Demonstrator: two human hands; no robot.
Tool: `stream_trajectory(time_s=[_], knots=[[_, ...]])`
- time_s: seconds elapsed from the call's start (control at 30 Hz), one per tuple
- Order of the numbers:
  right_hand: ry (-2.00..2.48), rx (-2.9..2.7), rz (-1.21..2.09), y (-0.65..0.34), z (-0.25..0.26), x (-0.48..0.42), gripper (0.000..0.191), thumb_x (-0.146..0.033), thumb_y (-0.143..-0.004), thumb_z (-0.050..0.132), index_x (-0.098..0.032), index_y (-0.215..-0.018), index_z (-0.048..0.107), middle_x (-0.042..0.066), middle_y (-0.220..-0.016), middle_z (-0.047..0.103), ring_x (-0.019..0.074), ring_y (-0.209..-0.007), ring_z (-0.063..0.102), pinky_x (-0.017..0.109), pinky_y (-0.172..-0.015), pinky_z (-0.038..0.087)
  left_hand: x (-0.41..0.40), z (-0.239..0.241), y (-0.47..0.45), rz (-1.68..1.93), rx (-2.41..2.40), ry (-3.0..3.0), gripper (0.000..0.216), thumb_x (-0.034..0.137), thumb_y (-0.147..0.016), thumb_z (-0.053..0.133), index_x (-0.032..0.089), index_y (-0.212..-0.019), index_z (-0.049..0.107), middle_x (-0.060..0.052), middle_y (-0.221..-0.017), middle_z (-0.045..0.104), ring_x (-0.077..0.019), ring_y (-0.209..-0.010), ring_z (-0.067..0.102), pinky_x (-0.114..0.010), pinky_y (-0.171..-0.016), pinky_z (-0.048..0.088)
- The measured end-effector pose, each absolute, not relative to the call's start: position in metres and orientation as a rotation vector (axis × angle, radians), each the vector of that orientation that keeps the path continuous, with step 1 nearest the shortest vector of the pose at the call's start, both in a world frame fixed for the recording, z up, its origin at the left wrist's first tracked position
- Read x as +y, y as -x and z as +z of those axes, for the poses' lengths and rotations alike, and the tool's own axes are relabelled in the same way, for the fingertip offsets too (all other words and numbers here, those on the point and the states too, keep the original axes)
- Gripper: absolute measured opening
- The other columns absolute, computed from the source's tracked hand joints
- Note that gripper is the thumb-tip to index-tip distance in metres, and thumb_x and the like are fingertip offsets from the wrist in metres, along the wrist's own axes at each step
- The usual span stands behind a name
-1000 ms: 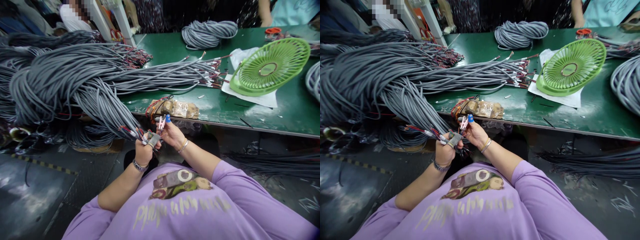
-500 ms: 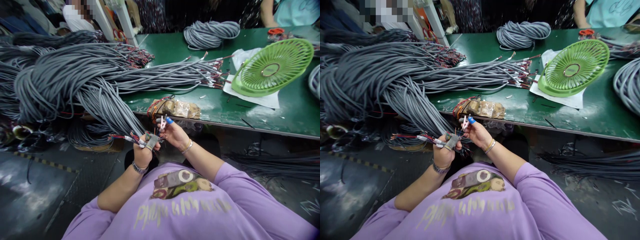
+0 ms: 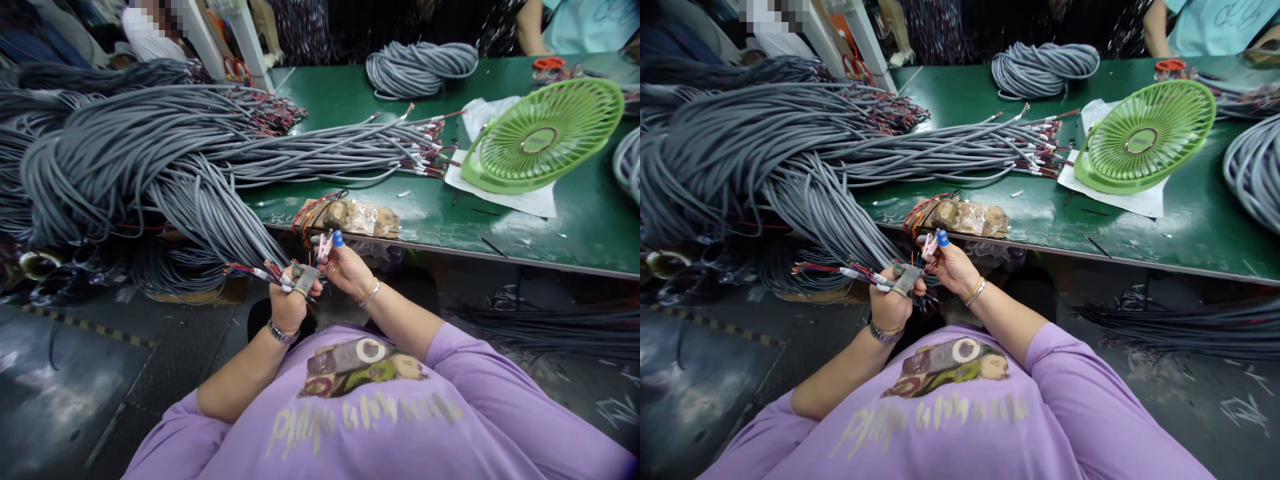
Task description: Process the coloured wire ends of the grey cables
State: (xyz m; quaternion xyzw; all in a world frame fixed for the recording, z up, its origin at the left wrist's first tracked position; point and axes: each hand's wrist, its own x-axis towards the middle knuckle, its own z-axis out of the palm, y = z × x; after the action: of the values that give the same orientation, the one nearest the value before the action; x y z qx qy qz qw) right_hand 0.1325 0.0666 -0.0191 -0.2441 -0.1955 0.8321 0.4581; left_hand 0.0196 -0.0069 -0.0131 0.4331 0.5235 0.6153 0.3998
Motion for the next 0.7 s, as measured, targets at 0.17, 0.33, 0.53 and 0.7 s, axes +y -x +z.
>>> stream_trajectory(time_s=[0.17,0.33,0.53,0.7], knots=[[0.637,-0.375,2.001,-0.1307,-0.0167,0.0692,0.035,-0.05,-0.079,0.072,-0.015,-0.077,0.066,-0.003,-0.062,0.058,0.0066,-0.053,0.043,0.02,-0.051,0.036,-0.0058,-0.0151,-0.0201,1.538,1.374,-1.101,0.024,0.039,-0.076,0.07,0.016,-0.072,0.064,0.002,-0.053,0.064,-0.0104,-0.043,0.058,-0.02,-0.044,0.05],[0.646,-0.38,1.974,-0.1294,-0.0203,0.0699,0.035,-0.05,-0.077,0.074,-0.016,-0.077,0.067,-0.002,-0.064,0.059,0.007,-0.054,0.045,0.021,-0.052,0.038,-0.0069,-0.0149,-0.0192,1.512,1.376,-1.118,0.025,0.039,-0.075,0.071,0.016,-0.07,0.064,0.001,-0.053,0.064,-0.0108,-0.043,0.059,-0.021,-0.044,0.051],[0.6,-0.384,2.028,-0.1305,-0.0183,0.0651,0.039,-0.056,-0.079,0.069,-0.017,-0.081,0.066,-0.002,-0.069,0.063,0.0073,-0.053,0.044,0.021,-0.051,0.038,-0.0072,-0.0145,-0.0193,1.532,1.368,-1.109,0.023,0.038,-0.076,0.071,0.016,-0.071,0.064,0.002,-0.053,0.064,-0.01,-0.042,0.058,-0.02,-0.044,0.05],[0.573,-0.404,2.118,-0.1369,-0.0163,0.0613,0.045,-0.063,-0.084,0.059,-0.018,-0.086,0.067,0.0,-0.074,0.065,0.0085,-0.055,0.047,0.021,-0.053,0.043,-0.0096,-0.0126,-0.0185,1.584,1.318,-1.092,0.023,0.035,-0.076,0.072,0.016,-0.068,0.064,0.002,-0.053,0.063,-0.0087,-0.043,0.056,-0.019,-0.044,0.049]])
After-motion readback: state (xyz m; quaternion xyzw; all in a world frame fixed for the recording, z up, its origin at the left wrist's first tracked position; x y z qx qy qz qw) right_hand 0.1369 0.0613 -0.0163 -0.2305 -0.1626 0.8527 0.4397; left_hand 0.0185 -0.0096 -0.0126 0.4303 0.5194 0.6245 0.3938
